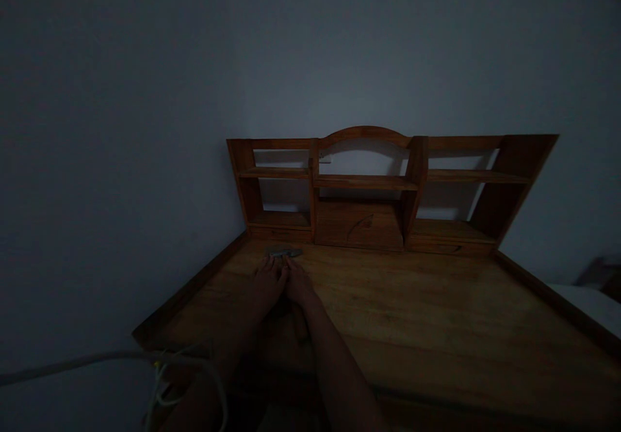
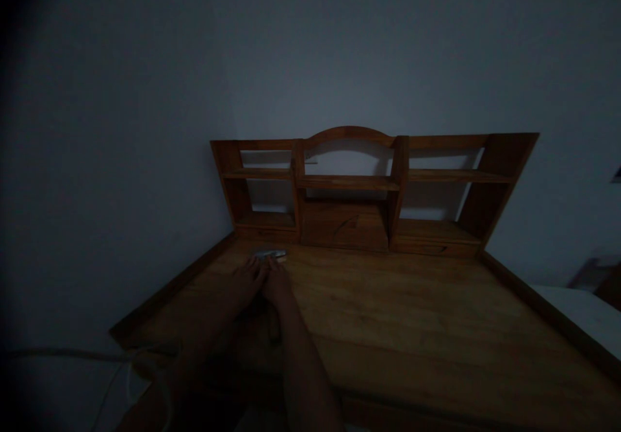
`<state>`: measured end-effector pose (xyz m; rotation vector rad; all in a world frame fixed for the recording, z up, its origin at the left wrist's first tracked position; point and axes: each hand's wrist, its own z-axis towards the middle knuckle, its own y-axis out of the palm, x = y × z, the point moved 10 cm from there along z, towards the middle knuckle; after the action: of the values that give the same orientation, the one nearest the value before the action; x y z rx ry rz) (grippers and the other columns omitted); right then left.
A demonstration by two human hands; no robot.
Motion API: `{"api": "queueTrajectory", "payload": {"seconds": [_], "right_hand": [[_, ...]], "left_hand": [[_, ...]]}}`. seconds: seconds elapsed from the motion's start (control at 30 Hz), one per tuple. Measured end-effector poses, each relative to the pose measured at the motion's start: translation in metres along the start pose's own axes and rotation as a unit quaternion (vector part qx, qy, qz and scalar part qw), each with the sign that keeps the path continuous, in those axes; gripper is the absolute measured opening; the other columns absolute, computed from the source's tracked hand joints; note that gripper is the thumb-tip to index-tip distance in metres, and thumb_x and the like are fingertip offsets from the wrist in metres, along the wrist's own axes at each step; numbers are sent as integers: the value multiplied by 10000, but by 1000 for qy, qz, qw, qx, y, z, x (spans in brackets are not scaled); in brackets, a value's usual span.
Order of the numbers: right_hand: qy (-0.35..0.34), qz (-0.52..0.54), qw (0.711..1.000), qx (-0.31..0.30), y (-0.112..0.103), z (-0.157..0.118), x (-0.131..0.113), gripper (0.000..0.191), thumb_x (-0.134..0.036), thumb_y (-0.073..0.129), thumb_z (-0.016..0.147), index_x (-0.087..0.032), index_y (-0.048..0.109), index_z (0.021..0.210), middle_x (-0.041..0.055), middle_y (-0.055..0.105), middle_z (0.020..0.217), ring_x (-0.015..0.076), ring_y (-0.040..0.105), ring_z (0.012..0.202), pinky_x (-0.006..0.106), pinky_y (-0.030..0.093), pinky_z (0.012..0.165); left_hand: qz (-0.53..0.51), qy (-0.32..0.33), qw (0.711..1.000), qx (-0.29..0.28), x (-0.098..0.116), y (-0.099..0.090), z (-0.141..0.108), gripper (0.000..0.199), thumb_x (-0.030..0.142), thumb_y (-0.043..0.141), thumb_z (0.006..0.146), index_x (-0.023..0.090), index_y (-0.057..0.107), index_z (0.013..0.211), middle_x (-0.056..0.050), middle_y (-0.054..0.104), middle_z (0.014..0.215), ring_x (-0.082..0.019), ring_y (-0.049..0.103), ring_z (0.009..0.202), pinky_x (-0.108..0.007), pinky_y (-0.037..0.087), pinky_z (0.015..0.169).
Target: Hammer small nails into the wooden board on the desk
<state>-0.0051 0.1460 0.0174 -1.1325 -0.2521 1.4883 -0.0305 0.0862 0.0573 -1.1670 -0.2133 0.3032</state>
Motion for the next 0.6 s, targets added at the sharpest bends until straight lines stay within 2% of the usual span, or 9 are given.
{"api": "queueTrajectory", "payload": {"seconds": [0.1,0.2,0.3,0.43,0.53,0.6], "right_hand": [[-1,0,1000,1,2,0,2,481,-237,502,861,-148,479,1333,123,354,1460,260,364,1305,397,290,1081],[-2,2,1000,-1,3,1,2,523,-248,530,846,-173,449,1357,105,357,1461,256,368,1302,401,287,1081],[-4,7,1000,-2,2,3,1,562,-264,559,832,-194,425,1373,92,376,1452,255,362,1305,404,282,1083],[-8,21,1000,7,-4,3,-4,604,-281,559,839,-196,368,1406,87,363,1459,243,333,1321,396,269,1088],[-12,37,999,9,-6,1,-6,452,-272,543,857,-274,507,1308,35,364,1462,234,348,1312,399,279,1078],[-6,51,999,12,-6,0,-6,335,-277,555,852,-293,617,1181,24,381,1451,248,388,1286,413,302,1059]], "left_hand": [[28,24,999,-11,2,4,-2,411,220,306,917,158,499,1275,-154,447,1392,-279,313,1348,-455,309,1046],[27,15,1000,-5,0,1,2,422,230,319,911,127,488,1284,-171,402,1420,-277,280,1364,-459,308,1052],[2,10,999,46,2,-19,12,470,271,319,910,72,451,1315,-180,365,1441,-267,248,1379,-449,278,1087],[-69,17,992,102,11,-56,27,507,265,345,887,66,423,1348,-141,361,1452,-246,232,1387,-422,223,1130],[-156,-16,983,99,7,-72,40,525,260,370,881,81,402,1373,-115,353,1458,-227,301,1360,-383,255,1125],[-231,-54,968,76,-2,-71,51,496,294,399,887,116,456,1345,-106,463,1386,-223,445,1271,-363,337,1078]]}}
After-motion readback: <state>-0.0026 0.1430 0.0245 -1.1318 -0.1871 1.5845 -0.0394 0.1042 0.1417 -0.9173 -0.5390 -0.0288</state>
